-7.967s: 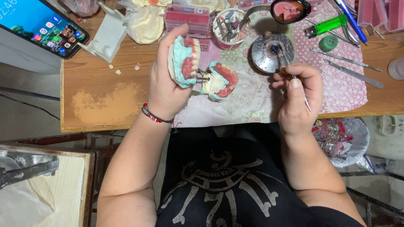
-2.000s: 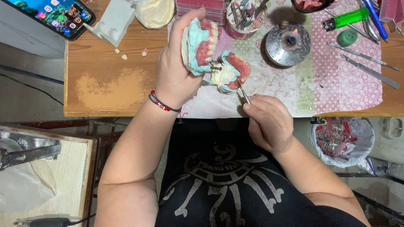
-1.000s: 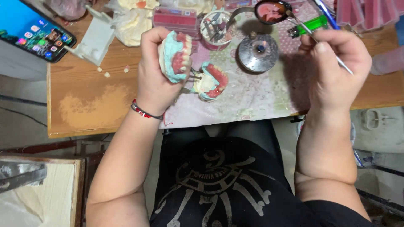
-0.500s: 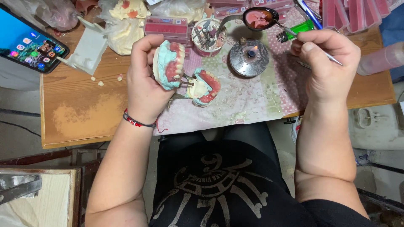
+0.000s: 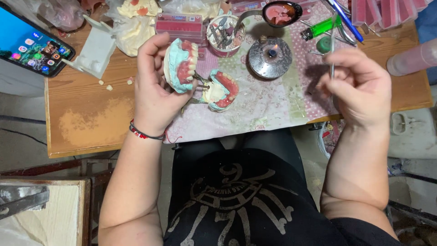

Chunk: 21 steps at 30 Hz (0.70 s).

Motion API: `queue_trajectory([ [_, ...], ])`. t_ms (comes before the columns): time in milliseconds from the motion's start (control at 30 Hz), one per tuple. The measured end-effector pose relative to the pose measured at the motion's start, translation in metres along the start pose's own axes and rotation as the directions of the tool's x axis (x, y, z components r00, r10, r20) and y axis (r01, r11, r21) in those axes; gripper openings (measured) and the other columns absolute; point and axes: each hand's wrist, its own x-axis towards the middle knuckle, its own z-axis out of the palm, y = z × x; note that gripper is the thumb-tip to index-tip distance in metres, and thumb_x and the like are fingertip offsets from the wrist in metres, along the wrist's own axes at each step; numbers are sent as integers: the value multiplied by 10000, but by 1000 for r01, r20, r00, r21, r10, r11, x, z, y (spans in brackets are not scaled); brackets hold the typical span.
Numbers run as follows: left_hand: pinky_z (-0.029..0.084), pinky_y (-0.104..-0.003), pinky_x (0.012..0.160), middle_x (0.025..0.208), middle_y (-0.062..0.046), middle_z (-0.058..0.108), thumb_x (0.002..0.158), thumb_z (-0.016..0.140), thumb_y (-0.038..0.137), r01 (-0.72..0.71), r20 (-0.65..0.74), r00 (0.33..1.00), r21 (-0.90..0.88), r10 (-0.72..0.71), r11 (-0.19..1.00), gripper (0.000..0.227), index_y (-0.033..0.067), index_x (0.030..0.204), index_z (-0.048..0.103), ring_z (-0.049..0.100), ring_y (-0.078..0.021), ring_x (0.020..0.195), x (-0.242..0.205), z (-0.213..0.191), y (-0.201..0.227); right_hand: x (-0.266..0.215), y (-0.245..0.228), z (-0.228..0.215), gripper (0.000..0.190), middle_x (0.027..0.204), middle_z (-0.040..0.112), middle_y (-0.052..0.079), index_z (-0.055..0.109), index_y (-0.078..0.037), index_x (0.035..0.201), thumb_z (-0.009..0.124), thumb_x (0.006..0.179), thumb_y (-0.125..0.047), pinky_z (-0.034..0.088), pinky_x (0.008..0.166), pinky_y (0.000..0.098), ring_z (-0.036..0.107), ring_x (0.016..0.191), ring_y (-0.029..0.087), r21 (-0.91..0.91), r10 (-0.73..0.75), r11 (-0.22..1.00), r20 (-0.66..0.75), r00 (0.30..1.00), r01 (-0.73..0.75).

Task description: The person works on a set of dental molds mounted on an articulator, using a metal tool to shape and smooth the pink wax material. They manipulate the molds, separate the upper and lower sections, and apply material to specific areas.

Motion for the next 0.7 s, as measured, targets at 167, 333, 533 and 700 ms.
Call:
queue_trajectory([
  [167,427,-352,1278,1544,-216,476,871,768,-92,-3,53,999,-174,13,985,853,65,1554,281,516,-265,1460,-9,-7,-3,-6,32,-6,116,1077,713,76,736,-41,1121,709,1041,40,499,949,350,641,1010,204,-692,-125,720,-50,991,57],
  [333,349,-347,1338,1632,-194,449,989,725,51,-27,-83,997,-189,11,982,736,69,1584,292,431,-237,1566,-45,-42,-15,-8,40,-3,143,1110,710,127,784,-56,1173,715,1073,20,442,1072,427,619,1146,322,-801,-218,555,121,968,225],
  [533,430,-276,732,808,-22,515,1001,753,173,-47,-654,749,110,108,993,306,126,881,476,481,-114,744,-80,-119,-40,-30,82,7,144,1314,604,281,647,113,1263,699,1230,244,461,1231,446,582,1313,385,-528,-363,793,-8,932,304],
  [700,494,-366,733,861,22,696,961,720,198,261,-401,915,674,45,691,159,179,1105,655,671,-199,823,-85,-146,-42,-48,69,53,410,918,667,343,642,166,937,985,1119,299,476,812,497,642,867,450,-575,-581,584,196,790,573],
])
